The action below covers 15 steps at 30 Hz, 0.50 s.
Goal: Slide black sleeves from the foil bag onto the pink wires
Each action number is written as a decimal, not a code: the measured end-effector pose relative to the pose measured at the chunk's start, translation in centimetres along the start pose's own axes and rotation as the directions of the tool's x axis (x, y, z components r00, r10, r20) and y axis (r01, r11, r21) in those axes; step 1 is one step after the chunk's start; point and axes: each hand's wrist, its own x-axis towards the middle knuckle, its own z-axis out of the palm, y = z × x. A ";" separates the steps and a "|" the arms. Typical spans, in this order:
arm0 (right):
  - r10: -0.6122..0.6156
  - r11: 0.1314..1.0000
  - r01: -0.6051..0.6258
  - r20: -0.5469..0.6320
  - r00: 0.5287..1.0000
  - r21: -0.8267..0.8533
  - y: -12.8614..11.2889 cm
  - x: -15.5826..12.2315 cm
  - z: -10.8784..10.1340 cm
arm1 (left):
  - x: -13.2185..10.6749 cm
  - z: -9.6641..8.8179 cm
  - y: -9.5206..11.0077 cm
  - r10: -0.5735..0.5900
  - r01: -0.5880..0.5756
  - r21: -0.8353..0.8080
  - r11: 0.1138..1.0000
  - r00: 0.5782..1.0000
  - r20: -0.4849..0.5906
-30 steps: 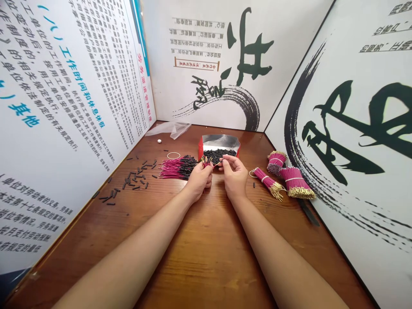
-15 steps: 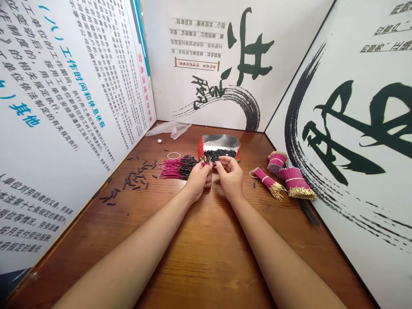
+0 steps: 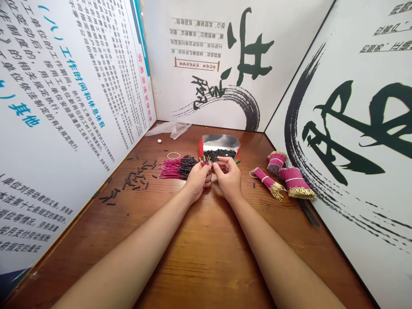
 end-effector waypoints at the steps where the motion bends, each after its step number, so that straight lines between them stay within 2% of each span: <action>1: -0.001 1.000 0.001 0.004 1.000 -0.002 0.0 0.0 0.0 | 0.0 0.0 0.0 0.000 0.000 0.002 1.000 1.000 -0.001; 9: -0.016 1.000 0.016 0.017 1.000 -0.025 -0.2 -0.2 0.1 | 0.1 -0.1 0.1 0.002 -0.001 -0.025 1.000 1.000 0.020; 15: -0.020 0.995 0.028 0.076 0.997 -0.100 -0.5 -0.2 -0.1 | -0.1 0.0 0.0 -0.015 0.013 0.038 0.999 0.999 0.042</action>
